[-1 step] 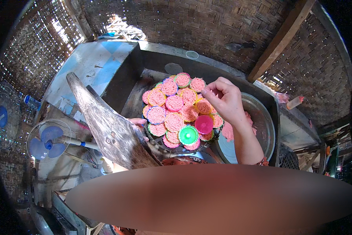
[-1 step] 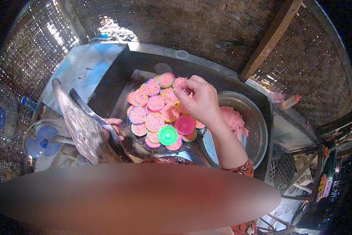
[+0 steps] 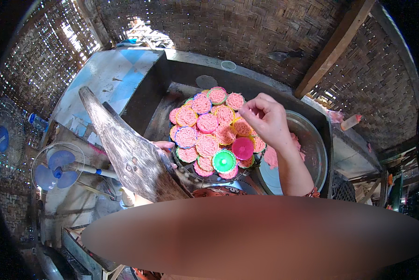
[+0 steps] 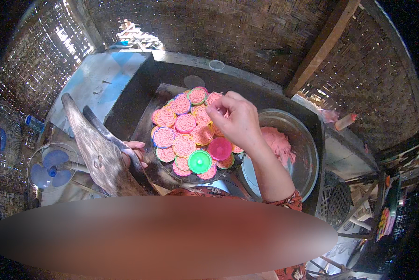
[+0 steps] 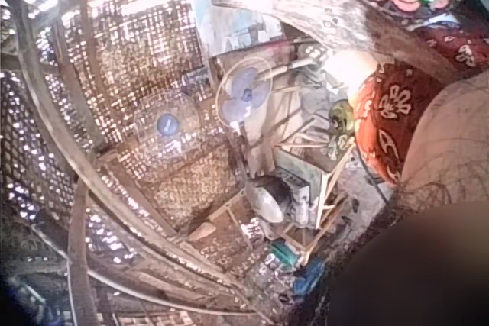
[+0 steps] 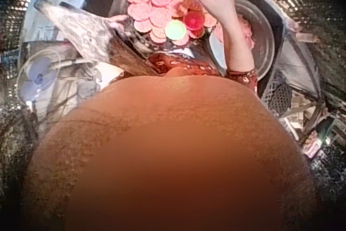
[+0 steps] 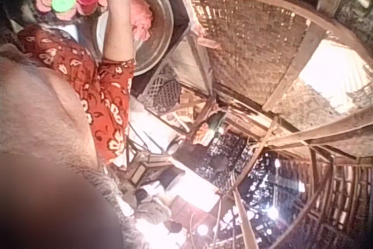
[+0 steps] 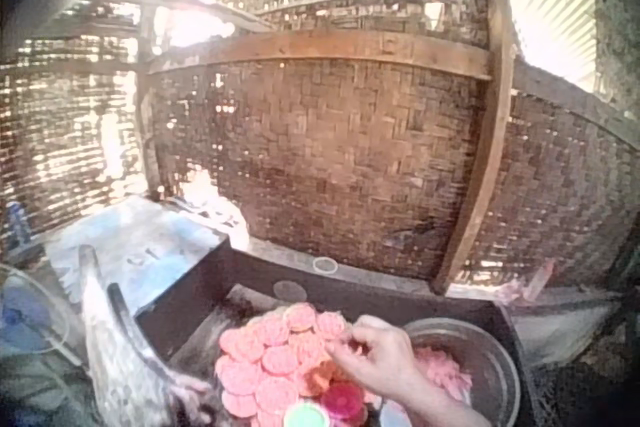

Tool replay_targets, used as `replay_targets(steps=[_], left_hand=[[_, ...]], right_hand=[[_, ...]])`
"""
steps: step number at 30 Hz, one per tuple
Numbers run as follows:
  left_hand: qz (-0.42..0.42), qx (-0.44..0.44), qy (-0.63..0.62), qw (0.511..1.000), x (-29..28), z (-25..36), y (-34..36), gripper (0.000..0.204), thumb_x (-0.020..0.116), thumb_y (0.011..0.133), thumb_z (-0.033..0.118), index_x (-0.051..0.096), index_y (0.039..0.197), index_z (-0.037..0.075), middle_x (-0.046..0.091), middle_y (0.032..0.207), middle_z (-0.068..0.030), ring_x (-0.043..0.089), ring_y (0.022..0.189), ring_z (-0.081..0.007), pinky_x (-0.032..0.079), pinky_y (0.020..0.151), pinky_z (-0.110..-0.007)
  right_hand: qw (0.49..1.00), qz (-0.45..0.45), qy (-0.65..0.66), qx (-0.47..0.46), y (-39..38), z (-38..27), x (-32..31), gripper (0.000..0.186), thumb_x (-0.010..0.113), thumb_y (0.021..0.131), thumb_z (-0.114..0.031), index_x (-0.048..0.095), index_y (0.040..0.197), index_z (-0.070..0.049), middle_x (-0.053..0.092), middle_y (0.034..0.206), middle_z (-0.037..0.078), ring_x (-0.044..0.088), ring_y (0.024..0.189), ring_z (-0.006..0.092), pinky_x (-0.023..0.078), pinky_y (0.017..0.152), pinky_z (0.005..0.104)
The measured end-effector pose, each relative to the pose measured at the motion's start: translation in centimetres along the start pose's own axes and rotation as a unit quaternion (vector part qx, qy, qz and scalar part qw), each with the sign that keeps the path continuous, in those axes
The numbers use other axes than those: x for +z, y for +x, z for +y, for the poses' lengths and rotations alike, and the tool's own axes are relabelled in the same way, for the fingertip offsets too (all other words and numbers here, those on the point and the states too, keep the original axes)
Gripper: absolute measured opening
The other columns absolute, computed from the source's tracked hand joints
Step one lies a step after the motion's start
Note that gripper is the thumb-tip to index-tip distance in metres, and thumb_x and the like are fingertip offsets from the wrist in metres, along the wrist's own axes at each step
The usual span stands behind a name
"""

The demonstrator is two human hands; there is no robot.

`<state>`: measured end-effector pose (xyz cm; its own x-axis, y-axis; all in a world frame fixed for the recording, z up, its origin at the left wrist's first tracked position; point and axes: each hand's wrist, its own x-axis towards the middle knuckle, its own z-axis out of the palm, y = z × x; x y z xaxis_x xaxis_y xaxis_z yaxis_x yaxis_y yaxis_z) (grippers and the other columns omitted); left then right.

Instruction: The person scoops pink batter from a metal bowl and fills a two-part metal mold. They press the mold shut, invert it, and eject a patterned pink cake into a tray of colorful plastic cups. This cycle repeats continuously, adding more finished cakes to the tray.

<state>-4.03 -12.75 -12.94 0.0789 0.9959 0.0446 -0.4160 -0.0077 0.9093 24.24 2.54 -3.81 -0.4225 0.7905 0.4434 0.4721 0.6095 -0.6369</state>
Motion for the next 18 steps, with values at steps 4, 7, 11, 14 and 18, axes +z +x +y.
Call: replay_targets(steps=[4,7,11,14,18], left_hand=[[0.005,0.003,-0.002,1.0,-0.1,0.0,-0.3,0.041,0.054,0.082,0.019,0.047,0.117,-0.001,0.055,0.094,-0.0106,0.055,0.085,-0.021,0.048,0.081,-0.037],[0.014,0.007,0.003,1.0,0.0,-0.2,-0.1,0.043,0.054,0.082,0.02,0.046,0.118,-0.001,0.055,0.096,-0.0107,0.055,0.086,-0.0212,0.048,0.082,-0.036],[0.018,0.015,0.008,1.0,-0.4,-1.1,-0.2,0.045,0.055,0.081,0.021,0.045,0.119,0.0,0.055,0.098,-0.0108,0.055,0.088,-0.0216,0.047,0.082,-0.036],[0.03,0.012,0.01,0.999,-0.4,-1.5,-0.5,0.046,0.056,0.08,0.022,0.045,0.12,0.0,0.055,0.099,-0.0109,0.055,0.09,-0.0219,0.047,0.083,-0.036],[0.067,0.025,0.012,0.997,-0.5,-2.3,-0.6,0.048,0.057,0.08,0.023,0.044,0.12,0.001,0.055,0.101,-0.0111,0.055,0.092,-0.0222,0.046,0.084,-0.036]], right_hand=[[0.993,-0.058,-0.105,-0.006,-1.4,1.1,1.2,0.017,0.063,0.072,-0.022,0.064,0.071,-0.005,0.056,0.069,0.01,0.057,0.067,0.0262,0.045,0.06,0.0374],[0.976,-0.12,-0.18,0.019,-2.1,2.8,2.2,0.016,0.062,0.071,-0.022,0.065,0.073,-0.007,0.057,0.073,0.01,0.058,0.073,0.028,0.046,0.063,0.0398],[0.974,-0.124,-0.191,0.015,-2.9,4.3,3.1,0.014,0.063,0.071,-0.021,0.066,0.078,-0.009,0.058,0.078,0.011,0.058,0.08,0.0282,0.047,0.067,0.0399],[0.967,-0.116,-0.226,0.013,-3.3,4.7,3.3,0.014,0.062,0.071,-0.019,0.067,0.08,-0.01,0.058,0.08,0.011,0.058,0.08,0.028,0.048,0.069,0.0393],[0.971,-0.142,-0.192,0.019,-3.3,4.5,3.3,0.014,0.061,0.072,-0.015,0.067,0.083,-0.01,0.058,0.082,0.011,0.058,0.082,0.0275,0.048,0.069,0.0388]])
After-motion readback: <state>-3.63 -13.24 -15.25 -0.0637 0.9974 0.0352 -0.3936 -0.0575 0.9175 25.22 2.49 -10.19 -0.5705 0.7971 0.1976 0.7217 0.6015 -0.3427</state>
